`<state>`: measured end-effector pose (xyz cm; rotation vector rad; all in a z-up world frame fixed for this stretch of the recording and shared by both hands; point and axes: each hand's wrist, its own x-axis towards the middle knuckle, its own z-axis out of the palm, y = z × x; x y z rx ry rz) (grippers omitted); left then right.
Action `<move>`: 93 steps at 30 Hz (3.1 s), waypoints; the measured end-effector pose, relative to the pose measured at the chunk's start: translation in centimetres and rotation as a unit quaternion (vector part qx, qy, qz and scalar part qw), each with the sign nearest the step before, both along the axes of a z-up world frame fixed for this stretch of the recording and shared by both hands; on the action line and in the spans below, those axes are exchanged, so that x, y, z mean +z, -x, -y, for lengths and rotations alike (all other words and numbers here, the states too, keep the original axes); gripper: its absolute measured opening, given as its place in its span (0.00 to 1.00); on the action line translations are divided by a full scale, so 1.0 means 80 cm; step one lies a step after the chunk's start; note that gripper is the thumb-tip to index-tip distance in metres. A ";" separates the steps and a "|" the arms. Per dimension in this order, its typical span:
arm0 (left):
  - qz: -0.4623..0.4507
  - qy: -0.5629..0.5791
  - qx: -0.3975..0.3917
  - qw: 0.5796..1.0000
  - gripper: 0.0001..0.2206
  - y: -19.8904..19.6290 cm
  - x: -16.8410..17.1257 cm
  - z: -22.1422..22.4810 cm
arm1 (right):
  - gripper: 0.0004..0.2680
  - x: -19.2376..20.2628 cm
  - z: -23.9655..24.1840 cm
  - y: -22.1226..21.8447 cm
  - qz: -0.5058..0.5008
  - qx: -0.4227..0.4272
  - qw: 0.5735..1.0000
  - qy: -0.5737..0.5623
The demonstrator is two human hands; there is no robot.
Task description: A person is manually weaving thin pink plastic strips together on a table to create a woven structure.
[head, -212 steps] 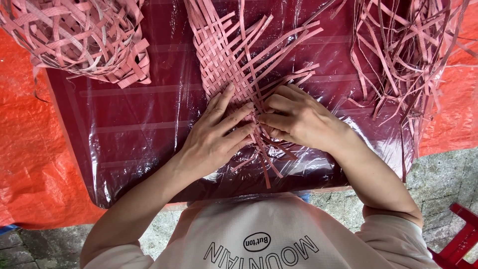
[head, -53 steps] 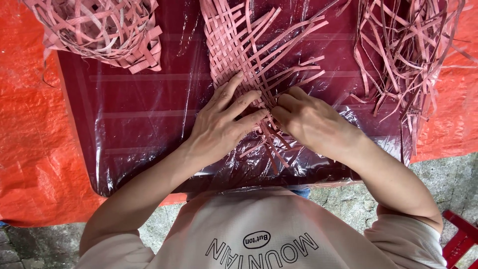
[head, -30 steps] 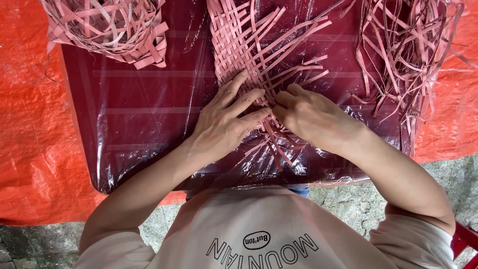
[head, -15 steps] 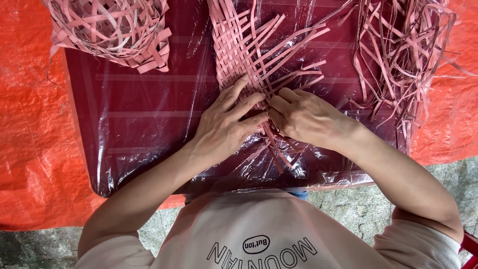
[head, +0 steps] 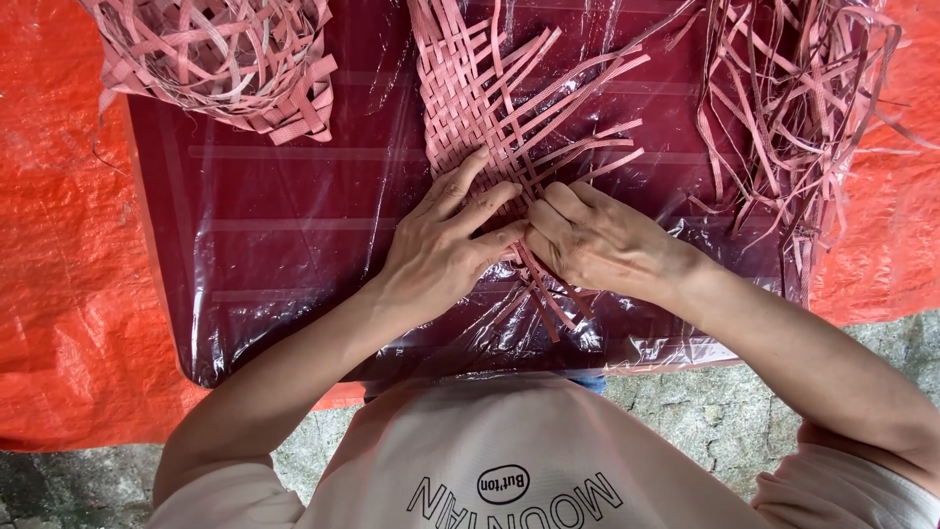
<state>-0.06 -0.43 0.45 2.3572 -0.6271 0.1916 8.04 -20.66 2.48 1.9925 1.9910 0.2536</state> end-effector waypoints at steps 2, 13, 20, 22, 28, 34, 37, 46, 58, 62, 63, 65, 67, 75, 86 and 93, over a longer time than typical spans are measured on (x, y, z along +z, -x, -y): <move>-0.002 0.005 0.003 1.000 0.08 0.000 -0.001 0.001 | 0.02 0.009 -0.007 0.002 -0.002 0.001 1.000 -0.001; 0.009 0.017 0.003 1.000 0.08 -0.001 -0.002 0.000 | 0.06 0.019 -0.018 -0.002 0.041 0.013 0.999 0.025; 0.014 -0.013 0.010 1.000 0.13 0.000 -0.011 0.001 | 0.02 0.014 -0.011 -0.012 0.047 0.038 0.998 0.009; 0.015 -0.027 0.011 0.999 0.15 0.000 -0.012 0.000 | 0.05 0.005 -0.004 -0.013 0.005 0.024 0.999 -0.023; 0.019 -0.020 0.004 1.000 0.14 -0.002 -0.007 0.000 | 0.02 0.001 0.010 -0.013 -0.425 -0.130 0.886 -0.134; 0.019 -0.031 -0.001 0.999 0.12 -0.003 -0.007 0.000 | 0.03 -0.004 0.019 -0.012 -0.484 -0.145 0.844 -0.182; 0.007 -0.039 -0.001 0.999 0.12 -0.003 -0.008 0.002 | 0.04 -0.006 0.021 -0.012 -0.508 -0.149 0.824 -0.201; 0.000 -0.037 -0.004 0.999 0.15 -0.002 -0.004 0.000 | 0.05 0.002 0.011 -0.012 -0.443 -0.151 0.867 -0.168; -0.106 0.053 -0.045 0.992 0.10 -0.009 0.023 -0.008 | 0.04 0.002 -0.001 -0.015 -0.458 -0.141 0.856 -0.192; -0.087 0.053 -0.045 0.994 0.05 -0.010 0.025 -0.009 | 0.03 -0.004 0.001 -0.018 -0.460 -0.126 0.856 -0.199; -0.076 0.053 -0.046 0.995 0.05 -0.010 0.025 -0.009 | 0.03 -0.005 0.001 -0.019 -0.464 -0.115 0.855 -0.203; -0.070 0.046 -0.043 0.996 0.05 -0.011 0.022 -0.008 | 0.03 -0.006 0.002 -0.022 -0.469 -0.110 0.853 -0.200; -0.064 0.038 -0.039 0.996 0.05 -0.011 0.022 -0.009 | 0.04 -0.006 0.001 -0.024 -0.475 -0.105 0.851 -0.197; 0.016 0.022 -0.025 0.999 0.05 -0.011 0.014 -0.006 | 0.04 -0.008 0.000 -0.030 -0.480 -0.095 0.851 -0.192; 0.019 0.017 -0.016 1.000 0.06 -0.011 0.006 -0.005 | 0.04 -0.010 -0.001 -0.035 -0.481 -0.082 0.853 -0.188; 0.014 0.023 -0.020 0.999 0.08 -0.013 0.008 -0.006 | 0.03 -0.014 -0.001 -0.032 -0.477 -0.097 0.851 -0.195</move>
